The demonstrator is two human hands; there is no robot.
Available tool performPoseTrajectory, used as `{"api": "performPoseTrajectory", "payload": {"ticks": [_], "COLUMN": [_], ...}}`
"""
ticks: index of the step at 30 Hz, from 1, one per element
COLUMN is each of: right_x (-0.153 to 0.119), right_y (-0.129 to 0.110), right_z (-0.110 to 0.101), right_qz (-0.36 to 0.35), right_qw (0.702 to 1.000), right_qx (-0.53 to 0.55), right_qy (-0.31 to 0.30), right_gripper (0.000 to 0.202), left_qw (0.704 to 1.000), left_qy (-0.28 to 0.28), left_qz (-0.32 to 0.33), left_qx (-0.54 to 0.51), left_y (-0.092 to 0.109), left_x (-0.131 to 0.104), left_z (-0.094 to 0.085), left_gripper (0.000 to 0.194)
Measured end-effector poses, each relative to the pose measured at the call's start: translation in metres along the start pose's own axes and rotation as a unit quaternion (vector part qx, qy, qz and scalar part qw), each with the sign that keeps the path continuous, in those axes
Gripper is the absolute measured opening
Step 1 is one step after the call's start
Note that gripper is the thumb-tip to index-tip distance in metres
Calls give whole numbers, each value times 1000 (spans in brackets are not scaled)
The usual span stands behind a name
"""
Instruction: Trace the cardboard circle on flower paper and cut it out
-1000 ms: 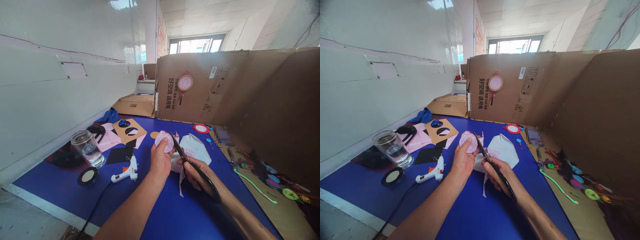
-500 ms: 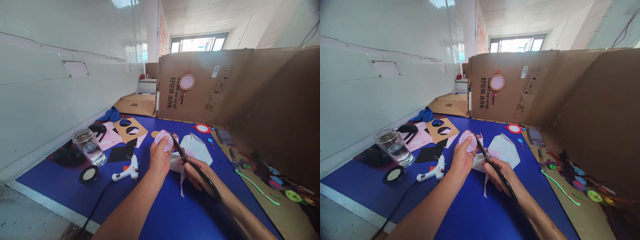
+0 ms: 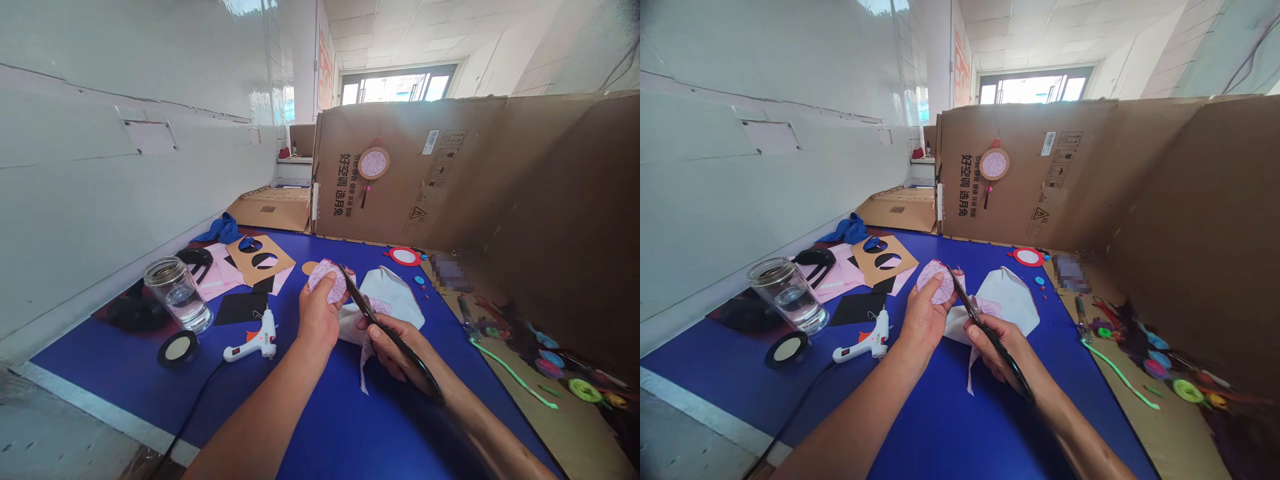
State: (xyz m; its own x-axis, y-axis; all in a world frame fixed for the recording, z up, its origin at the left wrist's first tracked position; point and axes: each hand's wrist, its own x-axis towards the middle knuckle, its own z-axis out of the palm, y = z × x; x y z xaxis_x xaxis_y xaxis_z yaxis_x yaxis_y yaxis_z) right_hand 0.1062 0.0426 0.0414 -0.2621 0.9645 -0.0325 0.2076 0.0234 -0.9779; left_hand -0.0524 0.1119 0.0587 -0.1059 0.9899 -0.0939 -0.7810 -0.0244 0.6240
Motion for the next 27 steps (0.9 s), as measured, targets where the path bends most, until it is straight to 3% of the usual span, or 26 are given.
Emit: {"api": "performPoseTrajectory", "payload": {"ticks": [8, 27], "right_x": [-2, 2], "right_y": [-3, 7], "right_z": [1, -7], "right_qz": [-5, -12], "right_qw": [1000, 1000], "right_qx": [5, -7], "right_qy": [-2, -18], "right_gripper": [72, 80], "left_qw": [1000, 999], "left_qy": [2, -31], "left_qz": [-2, -18], "left_qx": [1, 15], "left_y": [0, 3], "left_x": [0, 4], "left_z": [-1, -4], "left_gripper": [39, 36]}}
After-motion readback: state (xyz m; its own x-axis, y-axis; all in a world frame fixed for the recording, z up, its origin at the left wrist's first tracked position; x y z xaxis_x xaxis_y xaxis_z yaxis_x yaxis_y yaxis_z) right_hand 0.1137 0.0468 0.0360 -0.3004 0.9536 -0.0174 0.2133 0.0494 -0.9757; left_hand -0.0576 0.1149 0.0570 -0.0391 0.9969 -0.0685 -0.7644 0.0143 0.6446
